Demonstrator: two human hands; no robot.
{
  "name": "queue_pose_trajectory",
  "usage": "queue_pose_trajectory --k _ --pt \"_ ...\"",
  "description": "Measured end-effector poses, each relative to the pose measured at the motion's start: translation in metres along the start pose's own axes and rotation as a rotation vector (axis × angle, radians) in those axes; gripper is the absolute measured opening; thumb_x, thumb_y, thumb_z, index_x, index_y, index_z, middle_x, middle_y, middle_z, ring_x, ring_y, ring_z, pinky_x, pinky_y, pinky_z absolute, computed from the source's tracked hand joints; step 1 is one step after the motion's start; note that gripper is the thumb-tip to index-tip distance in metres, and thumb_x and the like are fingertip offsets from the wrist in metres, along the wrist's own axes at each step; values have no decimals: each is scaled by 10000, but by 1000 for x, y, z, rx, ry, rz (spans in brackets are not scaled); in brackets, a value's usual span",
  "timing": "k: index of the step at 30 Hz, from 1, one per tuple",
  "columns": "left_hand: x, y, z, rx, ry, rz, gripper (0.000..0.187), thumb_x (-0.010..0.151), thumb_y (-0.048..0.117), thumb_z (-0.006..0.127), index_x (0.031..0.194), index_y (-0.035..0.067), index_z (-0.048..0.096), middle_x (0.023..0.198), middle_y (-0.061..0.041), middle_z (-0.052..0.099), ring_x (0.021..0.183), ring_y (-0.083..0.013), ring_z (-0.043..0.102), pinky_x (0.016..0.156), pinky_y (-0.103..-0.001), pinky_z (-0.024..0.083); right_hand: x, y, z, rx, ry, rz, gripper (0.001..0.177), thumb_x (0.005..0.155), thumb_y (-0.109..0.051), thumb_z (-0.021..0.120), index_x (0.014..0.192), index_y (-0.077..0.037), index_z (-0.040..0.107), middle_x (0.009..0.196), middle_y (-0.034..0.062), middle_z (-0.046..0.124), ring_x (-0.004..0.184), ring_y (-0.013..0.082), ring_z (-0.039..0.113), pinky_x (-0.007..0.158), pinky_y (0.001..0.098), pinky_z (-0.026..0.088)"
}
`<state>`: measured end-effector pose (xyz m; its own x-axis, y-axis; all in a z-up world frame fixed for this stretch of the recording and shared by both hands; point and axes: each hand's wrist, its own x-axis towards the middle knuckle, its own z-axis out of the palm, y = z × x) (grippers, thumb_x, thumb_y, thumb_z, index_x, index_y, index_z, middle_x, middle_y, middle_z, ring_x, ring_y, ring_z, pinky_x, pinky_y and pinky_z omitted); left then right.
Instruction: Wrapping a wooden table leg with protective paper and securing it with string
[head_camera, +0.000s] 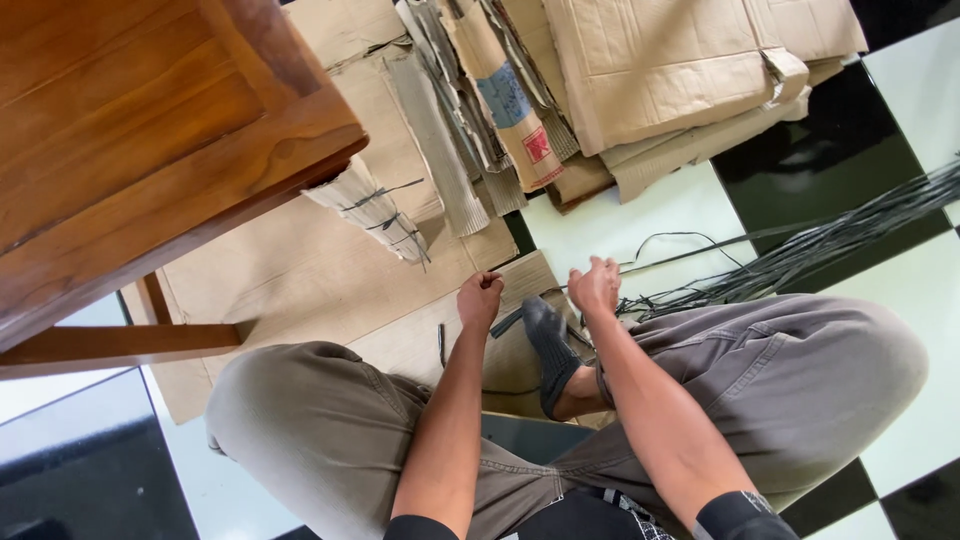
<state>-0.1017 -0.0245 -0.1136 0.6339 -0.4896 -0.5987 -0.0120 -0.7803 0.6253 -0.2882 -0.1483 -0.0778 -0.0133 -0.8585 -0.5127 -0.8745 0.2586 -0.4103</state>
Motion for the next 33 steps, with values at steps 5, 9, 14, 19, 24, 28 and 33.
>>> queue_pose_trajectory --k 5,9,14,19,24,28,33 --pt "3 0 3 48 -10 -2 245 793 401 698 1007 344 801 938 33 782 1068 -273 714 979 -432 552 47 30 -16 28 35 130 674 968 -303 614 1590 -118 431 1690 211 128 1473 488 372 1168 623 380" --pt "1 4 4 75 -14 -5 263 800 410 702 1030 332 802 959 27 786 1080 -276 710 987 -432 547 89 66 -9 33 -14 178 681 974 -342 564 1617 -181 408 1711 185 62 1520 447 329 1186 584 376" --pt "5 3 10 110 -16 -3 261 798 415 707 1025 328 803 955 25 785 1071 -281 712 979 -440 549 98 74 2 43 -26 181 624 976 -245 462 1597 -190 434 1703 76 186 1416 430 492 1179 561 387" --pt "5 6 16 128 -20 18 263 813 423 708 1035 318 801 924 31 784 1026 -264 727 957 -426 554 85 65 20 183 224 -102 497 923 -119 553 1404 -18 627 1497 166 490 1295 440 591 1132 521 457" --pt "2 13 20 146 -29 60 289 820 450 712 1047 295 804 925 -5 783 1032 -321 721 943 -473 549 35 4 -40 564 75 -394 450 926 15 505 1280 -142 734 1486 181 551 1139 390 681 1045 469 540" --pt "1 16 32 130 -41 68 283 824 440 711 1048 288 796 927 -4 782 1035 -319 719 934 -474 547 69 30 -48 601 126 -259 390 928 -3 613 1171 -254 786 1323 104 631 960 294 745 919 388 599" --pt "-9 22 28 64 -61 126 253 837 374 720 1040 250 806 901 -23 779 990 -317 731 900 -471 552 99 52 -48 501 192 78 237 860 -261 665 1048 -332 790 754 -70 743 802 106 744 803 292 561"
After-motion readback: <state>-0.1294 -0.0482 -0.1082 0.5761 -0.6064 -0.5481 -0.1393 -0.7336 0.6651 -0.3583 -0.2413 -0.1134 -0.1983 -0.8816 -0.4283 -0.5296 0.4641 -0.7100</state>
